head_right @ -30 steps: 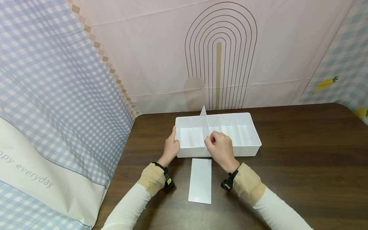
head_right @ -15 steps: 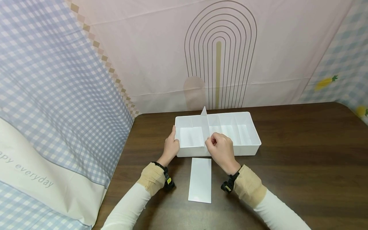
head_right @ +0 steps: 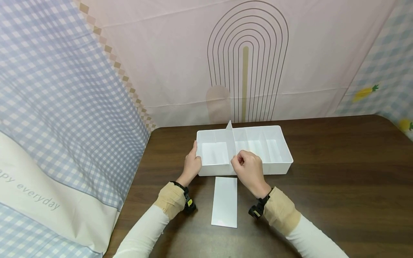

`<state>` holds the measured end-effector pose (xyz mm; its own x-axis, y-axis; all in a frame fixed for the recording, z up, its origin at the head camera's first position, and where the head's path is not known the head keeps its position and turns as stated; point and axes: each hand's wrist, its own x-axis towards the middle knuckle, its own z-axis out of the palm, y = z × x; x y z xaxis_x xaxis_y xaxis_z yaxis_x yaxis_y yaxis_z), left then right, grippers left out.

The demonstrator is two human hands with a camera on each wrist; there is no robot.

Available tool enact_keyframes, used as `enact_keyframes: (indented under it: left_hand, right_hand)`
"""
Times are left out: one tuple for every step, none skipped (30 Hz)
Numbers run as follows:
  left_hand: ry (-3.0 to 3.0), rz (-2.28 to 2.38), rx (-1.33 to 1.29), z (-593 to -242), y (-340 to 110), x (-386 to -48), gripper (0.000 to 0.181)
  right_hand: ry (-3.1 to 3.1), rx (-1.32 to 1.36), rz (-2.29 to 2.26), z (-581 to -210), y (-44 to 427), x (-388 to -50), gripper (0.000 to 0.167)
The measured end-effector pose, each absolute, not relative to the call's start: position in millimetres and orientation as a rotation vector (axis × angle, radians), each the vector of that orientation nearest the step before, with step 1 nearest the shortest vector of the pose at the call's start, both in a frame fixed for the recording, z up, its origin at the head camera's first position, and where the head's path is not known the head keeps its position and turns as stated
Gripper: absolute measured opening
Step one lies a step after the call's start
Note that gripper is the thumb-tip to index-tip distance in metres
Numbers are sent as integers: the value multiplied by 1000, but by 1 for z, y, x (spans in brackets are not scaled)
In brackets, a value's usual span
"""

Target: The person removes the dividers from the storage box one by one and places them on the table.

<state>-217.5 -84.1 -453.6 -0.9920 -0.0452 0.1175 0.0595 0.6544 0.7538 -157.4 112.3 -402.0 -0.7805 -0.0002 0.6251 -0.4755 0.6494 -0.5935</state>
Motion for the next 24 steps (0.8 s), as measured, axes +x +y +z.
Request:
enact_keyframes:
  left_hand:
    - [-2742, -1258, -10, -453, -84, -217, 63]
    - [-2745, -1260, -7, -453, -84, -217, 63]
    - [-2748, -1263, -3, -453, -84, -217, 63]
    - [-2749, -1266, 0, -453, -84, -217, 63]
    - [-2751, -1269, 2, -453, -84, -217, 63]
    - [-2751, -1273, 4, -452, -84, -217, 63]
    - [-2753, -1274, 7, -452, -84, -217, 63]
    - [-2755, -1275, 8, -452, -84, -217, 63]
    - [-2754, -1278, 7, -452, -84, -217, 63]
    - [-2752, -1281, 7, -453, -84, -217, 63]
    - [-2751, -1280, 6, -453, -84, -217, 63]
    - [-2752, -1280, 6, -453, -84, -217, 63]
    - [-2753, -1282, 7, -453, -84, -217, 63]
    - [-2752, -1284, 7, -453, -84, -217, 63]
    - [-2750, -1286, 7, -453, -84, -217, 63]
    - [-2751, -1285, 10, -453, -84, -217, 63]
    - [-2753, -1281, 11, -453, -84, -217, 63]
    - [-2753, -1279, 14, -453, -84, -217, 63]
    - [-2754, -1278, 16, -453, -84, -217, 63]
    - [-2755, -1274, 18, -453, -84, -217, 63]
    - [-2755, -1273, 20, -453, -84, -217, 63]
    - [-2757, -1272, 23, -453, -84, -217, 63]
    - [-2757, -1270, 23, -453, -84, -217, 63]
    - [-2756, -1273, 25, -453, -84, -218, 63]
  right_hand:
    - [-2270, 371, 1052, -402, 113, -157, 28]
    - [-2268, 372, 1059, -402, 113, -156, 28]
    - [-2265, 374, 1066, -403, 114, -156, 28]
    - [-2263, 375, 1070, -403, 114, -155, 27]
    - [-2262, 375, 1075, -403, 115, -155, 27]
    - [-2261, 376, 1078, -403, 115, -155, 27]
    - [-2259, 376, 1083, -403, 116, -154, 27]
    - [-2258, 376, 1086, -403, 116, -154, 27]
    - [-2258, 377, 1086, -403, 117, -153, 27]
    - [-2258, 377, 1086, -404, 117, -153, 27]
    - [-2259, 378, 1086, -404, 117, -153, 27]
    - [-2260, 377, 1085, -404, 117, -152, 27]
    - [-2261, 377, 1085, -404, 117, -152, 27]
    - [-2264, 376, 1085, -405, 118, -152, 28]
    - [-2264, 375, 1087, -405, 118, -151, 27]
    - [-2264, 373, 1090, -405, 118, -151, 27]
    - [-2263, 372, 1092, -405, 118, -151, 27]
    - [-2263, 371, 1094, -405, 118, -150, 27]
    - [-2260, 372, 1098, -405, 118, -150, 27]
    - [-2258, 373, 1100, -406, 119, -149, 27]
    - [-2254, 375, 1103, -406, 119, -149, 27]
    - [-2249, 377, 1106, -406, 119, -148, 27]
    - [-2245, 380, 1108, -406, 119, -148, 27]
    - [-2240, 382, 1110, -407, 119, -147, 27]
